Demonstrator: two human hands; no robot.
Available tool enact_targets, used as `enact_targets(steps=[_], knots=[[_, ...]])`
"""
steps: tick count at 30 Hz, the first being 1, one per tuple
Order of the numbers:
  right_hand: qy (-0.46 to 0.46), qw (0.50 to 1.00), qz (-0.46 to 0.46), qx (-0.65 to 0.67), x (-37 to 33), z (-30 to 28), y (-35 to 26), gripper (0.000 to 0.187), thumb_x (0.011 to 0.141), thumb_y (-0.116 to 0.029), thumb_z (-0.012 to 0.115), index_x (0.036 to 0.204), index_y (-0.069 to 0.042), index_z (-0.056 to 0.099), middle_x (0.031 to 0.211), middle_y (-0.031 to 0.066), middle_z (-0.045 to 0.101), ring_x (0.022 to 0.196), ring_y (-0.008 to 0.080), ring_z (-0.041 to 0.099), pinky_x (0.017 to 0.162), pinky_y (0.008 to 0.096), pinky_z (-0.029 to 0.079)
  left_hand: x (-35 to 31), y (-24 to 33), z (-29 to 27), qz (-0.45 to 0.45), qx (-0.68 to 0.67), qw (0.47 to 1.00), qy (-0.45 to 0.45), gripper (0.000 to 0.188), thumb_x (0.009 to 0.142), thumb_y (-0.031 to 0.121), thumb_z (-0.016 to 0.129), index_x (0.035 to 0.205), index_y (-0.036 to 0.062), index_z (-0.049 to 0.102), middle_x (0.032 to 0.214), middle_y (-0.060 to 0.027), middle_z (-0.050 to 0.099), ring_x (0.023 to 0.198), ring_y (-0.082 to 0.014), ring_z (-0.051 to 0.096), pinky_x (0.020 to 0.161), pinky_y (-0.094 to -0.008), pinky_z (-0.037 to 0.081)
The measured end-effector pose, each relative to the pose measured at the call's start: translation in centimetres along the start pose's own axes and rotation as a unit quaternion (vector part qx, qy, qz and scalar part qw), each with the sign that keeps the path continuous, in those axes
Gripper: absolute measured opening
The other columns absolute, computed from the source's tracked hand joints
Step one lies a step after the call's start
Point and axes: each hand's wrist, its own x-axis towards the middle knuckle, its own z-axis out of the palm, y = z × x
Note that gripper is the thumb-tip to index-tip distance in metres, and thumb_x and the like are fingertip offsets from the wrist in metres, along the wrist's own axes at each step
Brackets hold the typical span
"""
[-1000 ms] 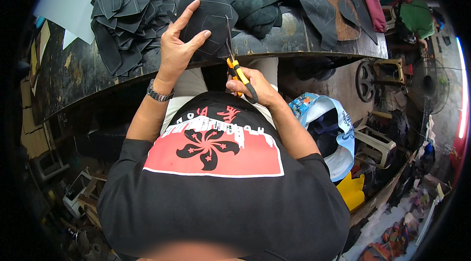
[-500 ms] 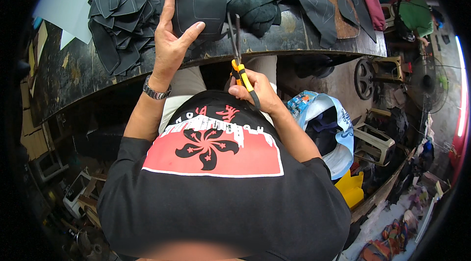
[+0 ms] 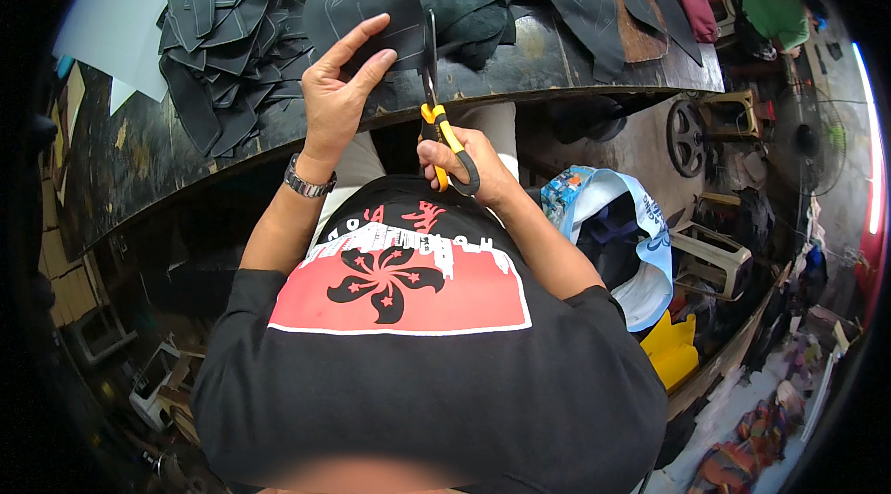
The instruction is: The person uses shears to cut black leather pieces along marked outlines on a worktable. They repeatedly pick up pieces, align the shears, cut along the lines, and place the cut pieces into a growing stack.
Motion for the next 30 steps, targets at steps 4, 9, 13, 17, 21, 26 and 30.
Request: enact_targets(steps=[4,9,13,17,21,26,30], knots=[[0.007,0.999,-0.033,0.002,-0.1,-0.1,0.1,0.043,0.087,-0.043,0.071,0.096,-0.003,0.06,0.072,0.0026,0.06,0.062,0.0094,0.058,0.059,0.0216,0.048,-0.1,0.0,0.4,-0.037,-0.038,0.999,-0.003,0.04,0.086,0.0,0.071,0.125,0.0002,0.063,0.112,-0.0086,0.069,0.094,-0.0093,0.064,0.078,-0.0221,0.054],[0.025,0.999,-0.041,-0.019,-0.3,-0.3,0.3,0.043,0.086,-0.043,0.072,0.095,-0.003,0.06,0.072,0.0026,0.06,0.063,0.0088,0.058,0.06,0.0213,0.047,0.0,0.0,1.0,-0.04,-0.051,0.998,0.001,0.049,0.086,-0.003,0.068,0.133,0.0011,0.056,0.103,-0.0096,0.069,0.083,-0.0088,0.066,0.071,-0.0214,0.057],[0.048,0.992,-0.034,-0.109,-0.3,-0.4,0.1,0.042,0.087,-0.038,0.071,0.097,0.0,0.059,0.074,0.0044,0.059,0.066,0.0116,0.058,0.064,0.0244,0.049,-0.1,0.2,1.0,-0.026,-0.009,1.0,-0.012,0.051,0.086,-0.004,0.068,0.135,0.0005,0.054,0.106,-0.0097,0.067,0.081,-0.0093,0.066,0.071,-0.0223,0.058],[0.055,0.994,-0.026,-0.096,-0.4,-0.1,-0.2,0.04,0.086,-0.037,0.072,0.096,-0.001,0.058,0.072,0.0028,0.058,0.063,0.0097,0.057,0.062,0.0228,0.048,-0.2,0.5,0.9,-0.027,0.025,0.999,-0.031,0.051,0.087,-0.004,0.068,0.136,-0.0006,0.052,0.12,-0.0113,0.063,0.086,-0.011,0.067,0.073,-0.0235,0.06],[0.06,0.997,-0.028,-0.036,-0.6,0.2,-0.2,0.038,0.085,-0.037,0.074,0.091,-0.003,0.057,0.069,0.0012,0.057,0.057,0.0072,0.054,0.053,0.0204,0.045,-0.3,0.4,1.3,-0.012,0.009,1.0,-0.011,0.052,0.088,-0.004,0.067,0.137,-0.0008,0.051,0.119,-0.0113,0.063,0.086,-0.0119,0.067,0.072,-0.024,0.06],[0.089,0.995,-0.045,-0.019,-0.9,1.0,0.2,0.04,0.081,-0.041,0.079,0.08,-0.006,0.062,0.056,-0.0034,0.051,0.046,0.0035,0.047,0.043,0.0184,0.038,-0.2,0.3,1.6,-0.002,-0.027,1.0,0.016,0.051,0.087,-0.004,0.067,0.136,-0.0022,0.051,0.117,-0.0111,0.065,0.08,-0.0097,0.067,0.07,-0.0236,0.059],[0.087,0.995,-0.05,-0.029,-1.1,0.9,0.0,0.038,0.08,-0.038,0.081,0.077,-0.005,0.063,0.054,-0.0037,0.05,0.043,0.0033,0.045,0.041,0.0188,0.037,0.0,0.4,1.2,-0.011,-0.018,1.0,0.007,0.051,0.087,-0.005,0.066,0.136,-0.0023,0.051,0.123,-0.0115,0.062,0.085,-0.0105,0.067,0.072,-0.0251,0.061]])
